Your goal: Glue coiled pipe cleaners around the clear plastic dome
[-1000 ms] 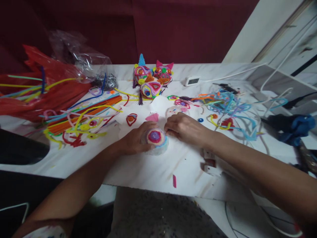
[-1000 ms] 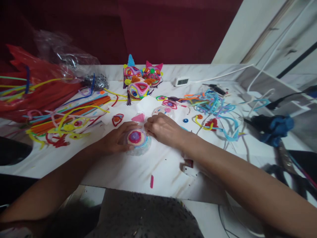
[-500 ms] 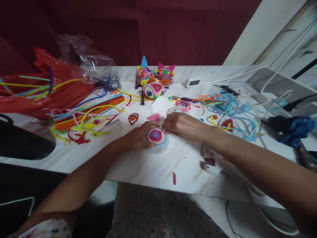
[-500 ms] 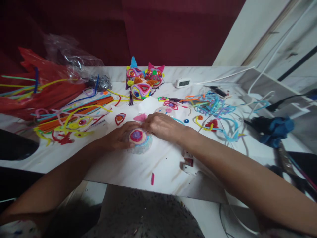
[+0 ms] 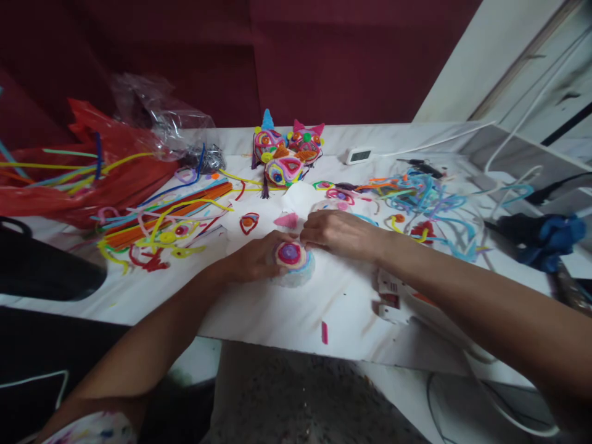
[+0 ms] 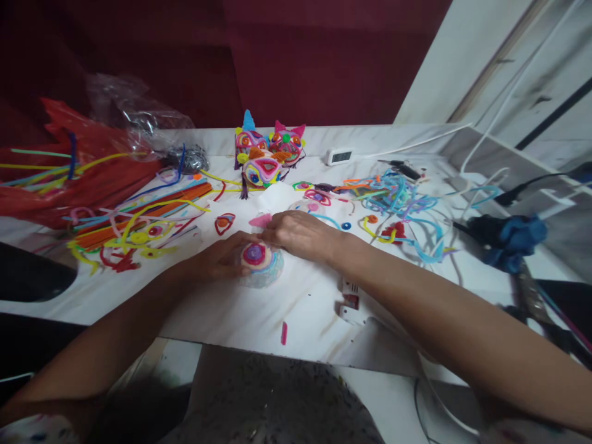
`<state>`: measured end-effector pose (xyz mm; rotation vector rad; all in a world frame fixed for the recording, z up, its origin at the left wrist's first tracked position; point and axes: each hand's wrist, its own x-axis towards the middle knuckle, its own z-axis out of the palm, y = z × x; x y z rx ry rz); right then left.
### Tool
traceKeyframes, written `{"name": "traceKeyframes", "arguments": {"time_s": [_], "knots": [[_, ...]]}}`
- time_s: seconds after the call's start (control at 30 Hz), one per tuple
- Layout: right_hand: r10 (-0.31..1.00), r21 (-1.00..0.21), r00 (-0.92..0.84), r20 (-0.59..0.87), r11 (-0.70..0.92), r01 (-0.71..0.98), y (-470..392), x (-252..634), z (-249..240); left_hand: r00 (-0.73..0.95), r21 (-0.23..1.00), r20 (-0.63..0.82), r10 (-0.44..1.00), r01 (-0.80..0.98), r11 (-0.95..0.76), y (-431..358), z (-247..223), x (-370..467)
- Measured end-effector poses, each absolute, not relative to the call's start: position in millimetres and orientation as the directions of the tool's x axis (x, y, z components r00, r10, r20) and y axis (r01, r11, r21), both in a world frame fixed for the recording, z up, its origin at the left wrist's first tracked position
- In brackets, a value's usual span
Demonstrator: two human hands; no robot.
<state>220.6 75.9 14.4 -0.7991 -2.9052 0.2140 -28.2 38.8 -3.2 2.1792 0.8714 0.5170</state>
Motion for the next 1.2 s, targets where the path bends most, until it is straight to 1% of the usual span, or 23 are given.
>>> {"name": "traceKeyframes", "arguments": {"time_s": [0.1,0.2,0.27,0.33,0.4,0.5,0.6,0.87,1.1,1.2], "knots": [[0.527,-0.163,-0.848,0.058,0.843,0.513,76,220,15,0.714,0.786,0.088,0.694,0.379,-0.489,39,-3,-30],[0.547,-0.118,-0.837,0.015,0.832,0.542,74,219,17,0.713,0.779,0.091,0.695,0.384,-0.496,35,2,-28],[0.554,-0.095,-0.833,-0.005,0.829,0.552,72,219,19,0.694,0.752,0.108,0.711,0.411,-0.515,29,5,-24],[0.552,-0.085,-0.834,-0.013,0.830,0.551,71,218,20,0.634,0.675,0.145,0.759,0.498,-0.545,21,7,-18],[0.549,-0.082,-0.836,-0.014,0.832,0.548,71,217,21,0.548,0.554,0.203,0.811,0.619,-0.557,14,8,-10],[0.551,-0.077,-0.834,-0.015,0.831,0.550,70,217,22,0.488,0.400,0.290,0.823,0.719,-0.568,9,6,0],[0.553,-0.067,-0.833,-0.018,0.830,0.553,70,217,23,0.490,0.339,0.309,0.815,0.744,-0.575,9,6,5],[0.527,-0.065,-0.850,-0.030,0.847,0.527,70,213,23,0.502,0.344,0.252,0.828,0.753,-0.561,11,9,0],[0.481,-0.119,-0.877,-0.004,0.870,0.478,73,212,14,0.524,0.437,0.121,0.843,0.734,-0.519,11,19,-6],[0.464,-0.161,-0.886,0.017,0.876,0.455,76,212,8,0.495,0.472,0.071,0.866,0.748,-0.466,10,21,-7]]}}
